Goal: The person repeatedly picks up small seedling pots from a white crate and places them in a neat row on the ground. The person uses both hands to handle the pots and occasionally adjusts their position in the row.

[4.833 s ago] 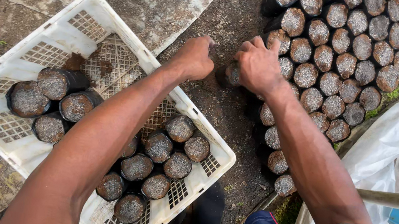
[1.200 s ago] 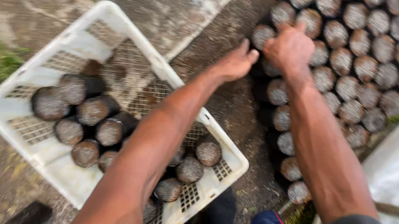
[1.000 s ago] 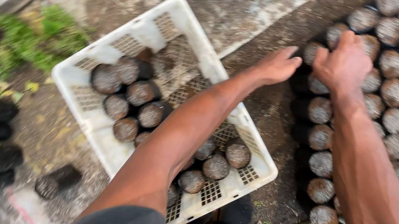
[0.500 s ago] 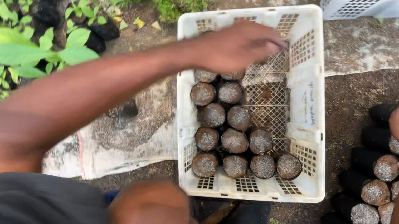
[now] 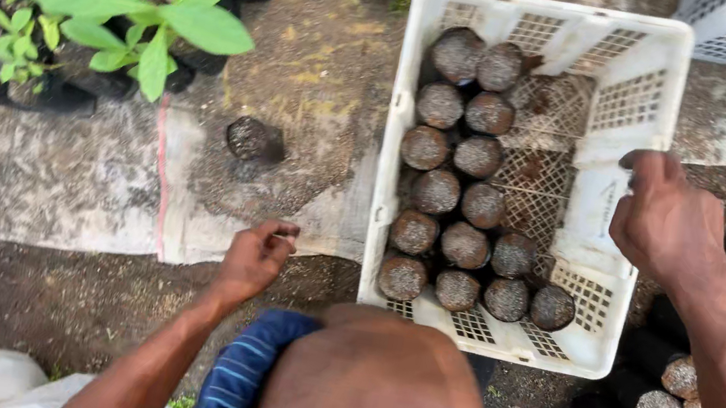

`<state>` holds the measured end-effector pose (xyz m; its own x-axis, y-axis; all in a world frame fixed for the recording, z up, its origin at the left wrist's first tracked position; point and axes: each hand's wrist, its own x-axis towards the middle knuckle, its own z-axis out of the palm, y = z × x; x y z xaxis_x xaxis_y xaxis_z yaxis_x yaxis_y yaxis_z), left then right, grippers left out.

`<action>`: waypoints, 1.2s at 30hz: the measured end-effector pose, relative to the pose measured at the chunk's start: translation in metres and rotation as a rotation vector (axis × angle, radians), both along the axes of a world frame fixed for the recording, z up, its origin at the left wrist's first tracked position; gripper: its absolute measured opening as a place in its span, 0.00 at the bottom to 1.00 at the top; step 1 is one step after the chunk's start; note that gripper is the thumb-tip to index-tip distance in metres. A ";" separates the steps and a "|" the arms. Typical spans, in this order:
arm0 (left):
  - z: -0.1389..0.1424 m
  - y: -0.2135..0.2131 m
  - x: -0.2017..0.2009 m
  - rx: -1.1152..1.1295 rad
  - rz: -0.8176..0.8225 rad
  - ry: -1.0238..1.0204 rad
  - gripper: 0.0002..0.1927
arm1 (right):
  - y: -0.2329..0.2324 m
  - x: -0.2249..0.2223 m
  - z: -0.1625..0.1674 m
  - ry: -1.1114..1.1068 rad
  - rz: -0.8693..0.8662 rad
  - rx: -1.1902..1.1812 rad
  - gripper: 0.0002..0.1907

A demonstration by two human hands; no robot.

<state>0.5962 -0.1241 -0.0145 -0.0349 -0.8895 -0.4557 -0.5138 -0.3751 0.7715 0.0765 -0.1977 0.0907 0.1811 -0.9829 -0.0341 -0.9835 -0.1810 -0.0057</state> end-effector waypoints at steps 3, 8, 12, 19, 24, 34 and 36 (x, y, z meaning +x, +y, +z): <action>-0.022 0.012 0.016 0.026 0.161 -0.054 0.17 | -0.009 0.030 0.004 0.127 0.097 0.195 0.11; -0.039 -0.035 0.032 -0.066 0.460 0.045 0.27 | -0.014 0.060 0.016 0.282 0.070 0.497 0.22; -0.046 -0.075 0.033 -0.230 0.478 -0.030 0.40 | -0.004 0.075 0.024 0.287 0.005 0.537 0.28; -0.065 -0.119 0.024 -0.277 0.511 0.203 0.44 | 0.016 0.072 0.020 0.354 -0.052 0.639 0.29; -0.064 -0.156 0.022 -0.356 0.459 0.174 0.39 | 0.031 0.063 0.011 0.310 -0.053 0.593 0.27; -0.056 -0.196 -0.001 -0.346 0.282 -0.060 0.43 | 0.031 0.058 0.026 0.392 -0.058 0.694 0.23; -0.062 -0.189 0.010 -0.293 0.351 0.244 0.46 | 0.034 0.057 0.036 0.335 -0.029 0.606 0.19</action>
